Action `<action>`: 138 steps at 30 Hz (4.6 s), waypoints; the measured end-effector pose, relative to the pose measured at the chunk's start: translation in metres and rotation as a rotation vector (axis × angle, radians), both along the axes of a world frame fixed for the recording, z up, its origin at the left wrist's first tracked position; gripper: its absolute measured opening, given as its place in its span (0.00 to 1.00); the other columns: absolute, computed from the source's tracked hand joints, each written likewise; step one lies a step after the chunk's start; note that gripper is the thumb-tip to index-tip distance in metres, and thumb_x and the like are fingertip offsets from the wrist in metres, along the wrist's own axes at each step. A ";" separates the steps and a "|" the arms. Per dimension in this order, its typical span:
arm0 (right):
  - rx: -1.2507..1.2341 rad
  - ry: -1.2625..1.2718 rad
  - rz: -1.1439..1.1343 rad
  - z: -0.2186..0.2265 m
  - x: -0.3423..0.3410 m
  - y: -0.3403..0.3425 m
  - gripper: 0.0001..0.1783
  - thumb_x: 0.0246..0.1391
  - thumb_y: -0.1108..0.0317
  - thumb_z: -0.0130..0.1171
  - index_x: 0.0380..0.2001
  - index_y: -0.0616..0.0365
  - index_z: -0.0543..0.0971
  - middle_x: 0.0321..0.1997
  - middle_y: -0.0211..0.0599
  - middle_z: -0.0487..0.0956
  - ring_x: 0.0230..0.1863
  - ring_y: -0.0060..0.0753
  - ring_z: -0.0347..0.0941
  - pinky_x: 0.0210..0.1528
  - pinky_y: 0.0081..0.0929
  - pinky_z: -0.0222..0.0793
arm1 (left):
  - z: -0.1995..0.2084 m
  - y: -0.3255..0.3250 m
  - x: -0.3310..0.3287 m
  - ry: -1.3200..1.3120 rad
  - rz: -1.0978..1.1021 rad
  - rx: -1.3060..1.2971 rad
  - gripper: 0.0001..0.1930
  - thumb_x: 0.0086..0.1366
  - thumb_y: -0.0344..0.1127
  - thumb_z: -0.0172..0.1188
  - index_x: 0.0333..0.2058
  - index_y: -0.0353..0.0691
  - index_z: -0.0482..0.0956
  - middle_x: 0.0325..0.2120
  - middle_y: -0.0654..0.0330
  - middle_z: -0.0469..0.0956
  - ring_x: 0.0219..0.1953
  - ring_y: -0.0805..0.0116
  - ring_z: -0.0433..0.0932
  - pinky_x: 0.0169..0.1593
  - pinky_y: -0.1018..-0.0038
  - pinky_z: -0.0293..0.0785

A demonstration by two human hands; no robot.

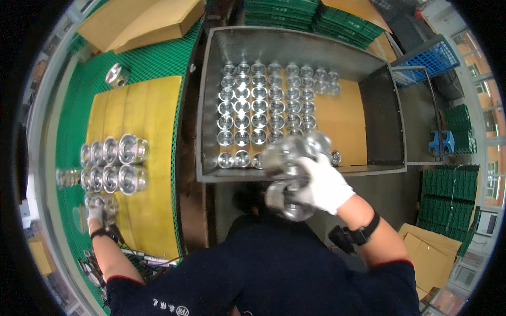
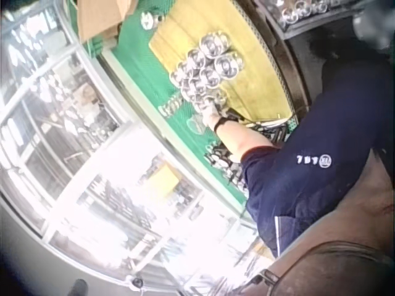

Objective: Measure and inspect metal pistons using dial gauges and organize them into bins.

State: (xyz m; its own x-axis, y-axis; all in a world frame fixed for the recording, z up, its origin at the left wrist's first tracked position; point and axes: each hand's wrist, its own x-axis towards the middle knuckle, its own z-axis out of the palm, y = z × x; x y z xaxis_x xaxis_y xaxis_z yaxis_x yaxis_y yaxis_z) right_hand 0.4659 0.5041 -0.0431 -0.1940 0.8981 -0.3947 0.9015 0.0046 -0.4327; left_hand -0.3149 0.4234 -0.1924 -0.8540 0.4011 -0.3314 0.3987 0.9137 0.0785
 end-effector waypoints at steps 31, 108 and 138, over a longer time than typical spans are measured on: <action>-0.242 -0.196 -0.349 -0.210 0.570 0.165 0.42 0.40 0.54 0.73 0.60 0.52 0.73 0.65 0.60 0.65 0.63 0.59 0.68 0.65 0.40 0.68 | 0.136 0.129 0.816 -0.900 -0.025 0.340 0.34 0.54 0.28 0.68 0.59 0.32 0.67 0.48 0.49 0.79 0.47 0.60 0.81 0.51 0.67 0.80; 0.190 0.065 -0.110 -0.503 0.578 0.320 0.36 0.51 0.65 0.64 0.65 0.48 0.67 0.66 0.48 0.68 0.63 0.54 0.70 0.62 0.44 0.70 | -0.385 0.395 1.104 -0.075 -1.846 -0.259 0.26 0.59 0.32 0.54 0.58 0.42 0.73 0.38 0.51 0.81 0.40 0.54 0.80 0.41 0.63 0.78; -0.394 -0.278 -0.339 -0.536 0.636 0.188 0.36 0.53 0.69 0.61 0.64 0.56 0.62 0.72 0.52 0.58 0.53 0.64 0.75 0.60 0.50 0.71 | -0.363 0.292 1.160 -0.513 -1.640 0.022 0.32 0.50 0.33 0.63 0.57 0.38 0.70 0.46 0.48 0.76 0.51 0.47 0.74 0.56 0.58 0.71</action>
